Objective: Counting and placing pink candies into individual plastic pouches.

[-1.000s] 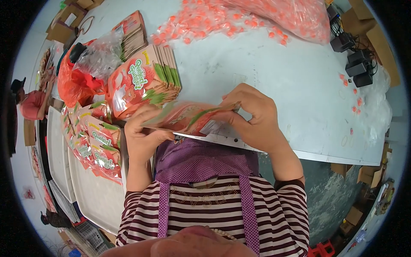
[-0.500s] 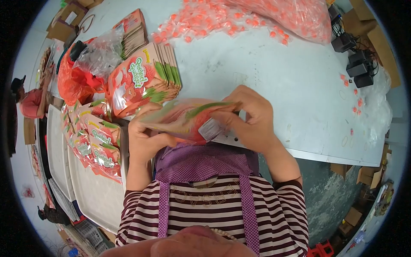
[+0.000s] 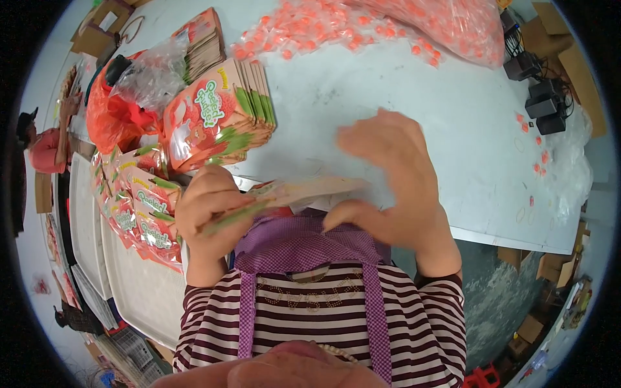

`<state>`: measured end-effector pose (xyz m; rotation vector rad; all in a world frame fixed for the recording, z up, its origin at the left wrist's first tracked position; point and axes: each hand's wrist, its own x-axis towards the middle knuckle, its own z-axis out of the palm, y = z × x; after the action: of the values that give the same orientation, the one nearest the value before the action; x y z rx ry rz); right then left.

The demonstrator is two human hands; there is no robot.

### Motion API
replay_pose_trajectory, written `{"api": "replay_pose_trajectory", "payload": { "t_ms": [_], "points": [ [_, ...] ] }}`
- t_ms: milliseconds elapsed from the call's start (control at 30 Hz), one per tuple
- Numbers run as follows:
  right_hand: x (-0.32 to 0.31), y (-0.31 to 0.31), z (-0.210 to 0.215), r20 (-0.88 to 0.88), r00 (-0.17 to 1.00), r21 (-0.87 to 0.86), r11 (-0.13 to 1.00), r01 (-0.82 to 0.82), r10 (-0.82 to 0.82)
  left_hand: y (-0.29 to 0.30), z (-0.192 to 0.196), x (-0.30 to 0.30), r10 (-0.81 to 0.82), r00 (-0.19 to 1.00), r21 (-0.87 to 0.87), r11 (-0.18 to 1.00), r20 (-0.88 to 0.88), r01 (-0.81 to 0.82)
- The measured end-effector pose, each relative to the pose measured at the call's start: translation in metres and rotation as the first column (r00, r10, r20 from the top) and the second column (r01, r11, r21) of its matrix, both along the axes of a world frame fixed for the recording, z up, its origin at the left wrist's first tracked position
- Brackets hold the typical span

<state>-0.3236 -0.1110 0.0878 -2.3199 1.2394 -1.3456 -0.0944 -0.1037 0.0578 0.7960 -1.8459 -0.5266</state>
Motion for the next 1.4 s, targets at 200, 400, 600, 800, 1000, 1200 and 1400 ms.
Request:
{"api": "replay_pose_trajectory", "payload": {
  "t_ms": [200,400,600,800,1000,1200,1400],
  "points": [
    [0.004,0.014,0.001,-0.325,0.931,-0.066,0.979,-0.195,0.164,0.008,0.011,-0.013,-0.049,0.991,-0.103,0.993,0.121,0.062],
    [0.004,0.019,-0.006,-0.312,0.928,-0.055,0.972,-0.229,0.202,0.014,0.008,-0.003,-0.106,0.987,0.044,0.994,0.124,0.101],
    [0.005,0.018,-0.008,-0.298,0.928,-0.056,0.966,-0.252,0.224,0.016,0.004,-0.01,-0.09,0.984,-0.132,0.985,0.151,0.111],
    [0.005,0.018,-0.001,-0.29,0.92,0.077,0.964,-0.254,0.265,0.017,-0.001,-0.015,-0.098,0.986,-0.154,0.981,0.137,0.119],
    [0.007,0.021,-0.007,-0.35,0.909,-0.022,0.968,-0.251,0.227,0.013,0.004,-0.021,-0.117,0.981,-0.13,0.982,0.152,0.138],
    [0.012,0.025,-0.018,-0.338,0.908,-0.047,0.959,-0.281,0.249,0.019,-0.003,-0.02,-0.106,0.981,-0.135,0.982,0.165,0.129],
    [0.006,0.018,-0.013,-0.351,0.907,0.034,0.971,-0.236,0.233,0.019,-0.004,-0.004,-0.052,0.988,-0.054,0.997,0.147,0.061]
  ]
}}
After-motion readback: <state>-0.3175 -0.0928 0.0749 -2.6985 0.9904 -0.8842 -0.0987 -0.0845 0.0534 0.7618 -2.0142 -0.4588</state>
